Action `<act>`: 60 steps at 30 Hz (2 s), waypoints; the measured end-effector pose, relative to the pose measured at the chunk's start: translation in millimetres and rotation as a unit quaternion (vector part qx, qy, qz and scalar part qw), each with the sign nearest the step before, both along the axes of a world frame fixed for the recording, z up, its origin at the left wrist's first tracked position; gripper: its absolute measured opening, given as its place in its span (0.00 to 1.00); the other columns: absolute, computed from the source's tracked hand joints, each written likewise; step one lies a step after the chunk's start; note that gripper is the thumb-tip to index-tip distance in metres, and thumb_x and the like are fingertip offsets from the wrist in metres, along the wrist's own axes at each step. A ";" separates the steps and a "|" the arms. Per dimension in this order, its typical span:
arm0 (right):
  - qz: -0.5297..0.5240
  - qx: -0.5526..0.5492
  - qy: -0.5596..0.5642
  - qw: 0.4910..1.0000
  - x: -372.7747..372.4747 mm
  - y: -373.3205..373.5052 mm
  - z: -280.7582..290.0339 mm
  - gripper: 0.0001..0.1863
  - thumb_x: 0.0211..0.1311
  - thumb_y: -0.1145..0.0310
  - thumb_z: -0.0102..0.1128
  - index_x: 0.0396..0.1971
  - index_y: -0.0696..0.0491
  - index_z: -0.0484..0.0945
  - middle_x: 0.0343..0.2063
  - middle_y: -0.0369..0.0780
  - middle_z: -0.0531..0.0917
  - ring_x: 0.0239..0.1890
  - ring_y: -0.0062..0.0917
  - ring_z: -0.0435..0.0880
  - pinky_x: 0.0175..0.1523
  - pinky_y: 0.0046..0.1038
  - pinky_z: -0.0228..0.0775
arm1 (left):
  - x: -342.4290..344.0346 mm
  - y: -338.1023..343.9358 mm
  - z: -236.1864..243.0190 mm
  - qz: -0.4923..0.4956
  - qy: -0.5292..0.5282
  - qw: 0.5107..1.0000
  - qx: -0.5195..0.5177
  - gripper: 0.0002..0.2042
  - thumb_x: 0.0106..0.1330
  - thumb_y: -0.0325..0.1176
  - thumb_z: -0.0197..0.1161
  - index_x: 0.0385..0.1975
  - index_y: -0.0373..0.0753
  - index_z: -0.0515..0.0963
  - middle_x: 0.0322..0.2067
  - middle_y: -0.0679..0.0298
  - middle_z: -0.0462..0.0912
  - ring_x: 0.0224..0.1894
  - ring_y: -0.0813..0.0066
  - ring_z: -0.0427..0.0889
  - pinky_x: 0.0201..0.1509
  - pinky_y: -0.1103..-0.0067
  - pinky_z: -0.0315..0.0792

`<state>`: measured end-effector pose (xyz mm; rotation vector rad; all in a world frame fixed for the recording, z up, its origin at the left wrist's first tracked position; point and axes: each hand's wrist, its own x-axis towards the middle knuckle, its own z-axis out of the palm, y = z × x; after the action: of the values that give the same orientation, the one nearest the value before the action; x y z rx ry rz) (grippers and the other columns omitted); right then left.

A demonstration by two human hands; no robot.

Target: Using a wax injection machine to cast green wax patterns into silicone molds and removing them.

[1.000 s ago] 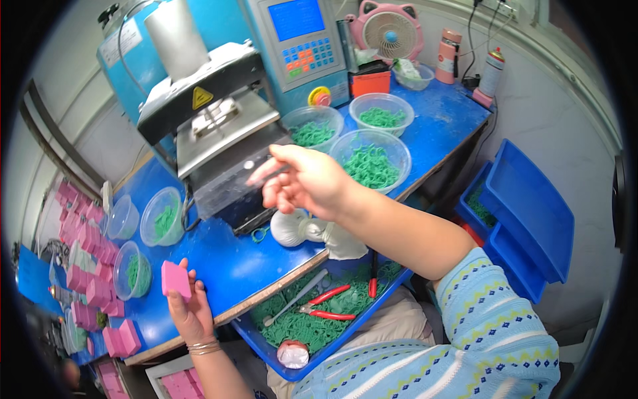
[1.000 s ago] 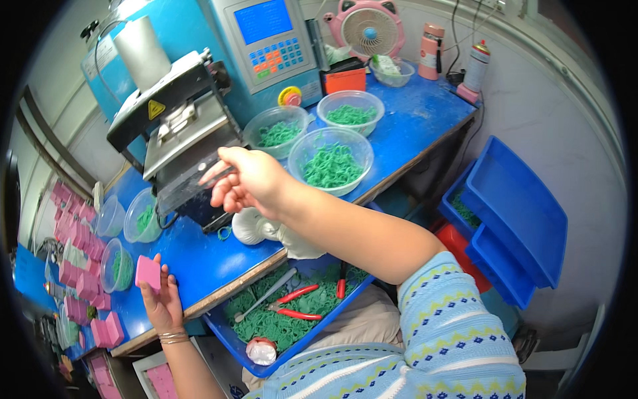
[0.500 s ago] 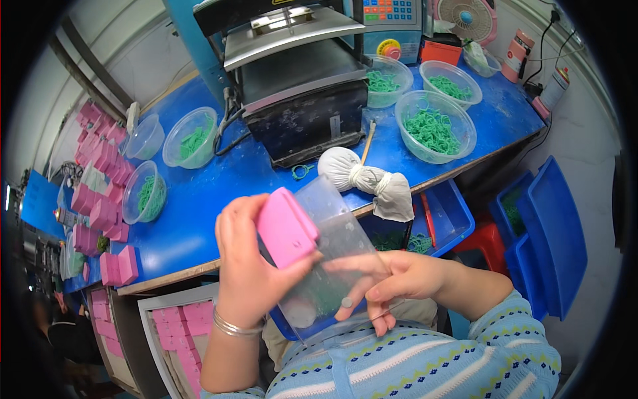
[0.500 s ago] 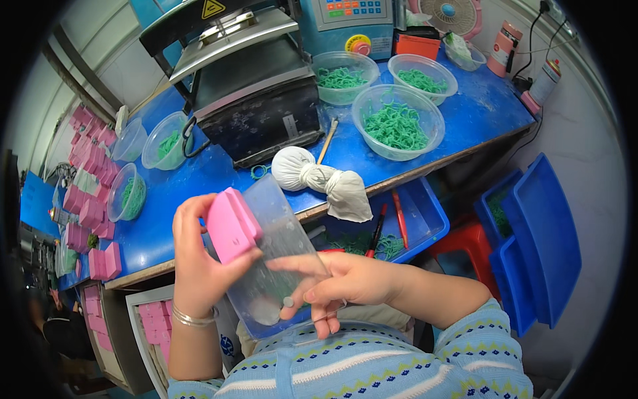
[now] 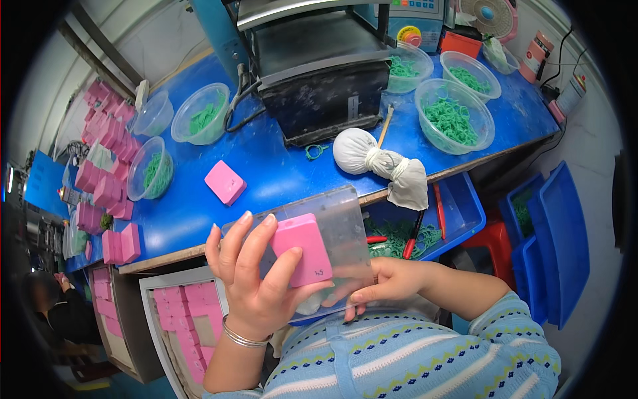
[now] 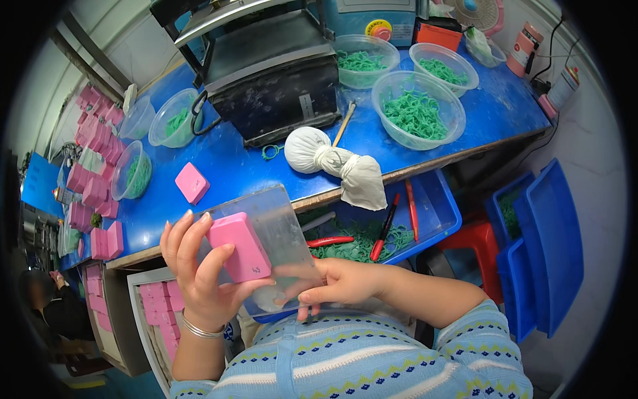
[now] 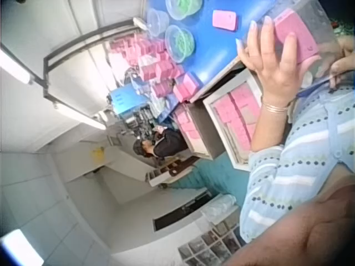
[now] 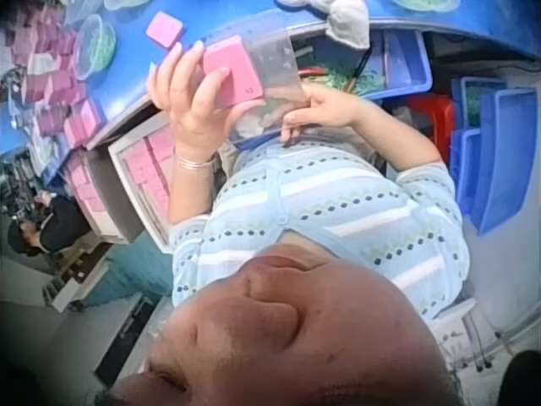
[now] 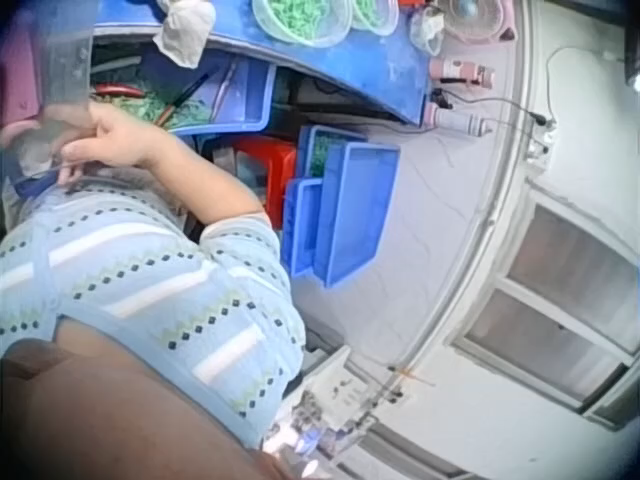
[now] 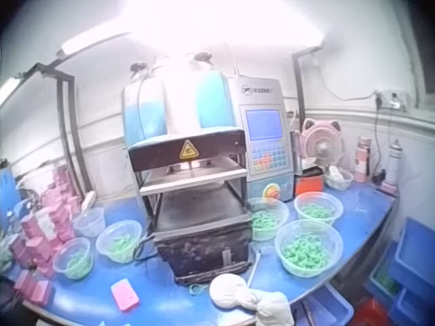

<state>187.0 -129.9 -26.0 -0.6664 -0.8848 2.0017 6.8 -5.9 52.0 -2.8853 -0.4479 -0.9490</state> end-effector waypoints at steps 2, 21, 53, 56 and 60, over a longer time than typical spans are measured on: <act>-0.013 0.050 -0.054 0.997 -2.0 -0.6 -4.7 0.29 0.64 0.72 0.45 0.63 0.50 0.49 0.50 0.45 0.72 0.38 0.22 0.78 0.43 0.21 0.70 | -1.6 -1.0 -1.3 -0.009 -0.041 0.999 -0.001 0.24 0.44 0.47 0.69 0.41 0.49 0.69 0.50 0.56 0.67 0.54 0.54 0.64 0.51 0.56 0.65; -0.133 0.036 0.160 0.978 47.5 -7.0 109.1 0.36 0.55 0.77 0.47 0.61 0.66 0.40 0.41 0.66 0.72 0.25 0.43 0.82 0.29 0.32 0.77 | 0.8 101.2 -45.2 0.190 -0.048 0.973 -0.123 0.18 0.52 0.36 0.63 0.39 0.33 0.69 0.49 0.48 0.67 0.55 0.50 0.61 0.58 0.64 0.55; -0.436 0.234 -0.141 0.857 137.8 103.3 103.7 0.18 0.64 0.59 0.49 0.37 0.61 0.74 0.18 0.33 0.76 0.14 0.09 0.64 0.20 0.11 0.54 | -242.7 56.1 -85.1 0.531 -0.118 0.839 -0.033 0.26 0.45 0.28 0.69 0.43 0.32 0.63 0.44 0.54 0.65 0.45 0.60 0.66 0.48 0.71 0.65; -0.406 0.227 -0.123 0.876 146.2 110.1 91.3 0.18 0.64 0.60 0.49 0.39 0.62 0.74 0.20 0.33 0.76 0.16 0.09 0.65 0.21 0.12 0.54 | -280.1 35.9 -131.4 0.578 0.020 0.788 -0.209 0.24 0.44 0.32 0.70 0.38 0.32 0.67 0.38 0.53 0.70 0.44 0.57 0.69 0.49 0.71 0.64; -0.410 0.221 -0.141 0.874 145.8 107.2 91.7 0.18 0.65 0.60 0.48 0.40 0.62 0.73 0.20 0.33 0.75 0.16 0.09 0.65 0.21 0.12 0.55 | -291.1 13.2 -173.6 0.595 0.021 0.753 -0.280 0.18 0.47 0.32 0.68 0.34 0.32 0.71 0.36 0.52 0.72 0.41 0.59 0.71 0.46 0.72 0.66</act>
<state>332.8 -22.7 65.6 -0.8840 -0.9659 0.9168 -284.3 7.3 -121.6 -2.0668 -2.4470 -0.4882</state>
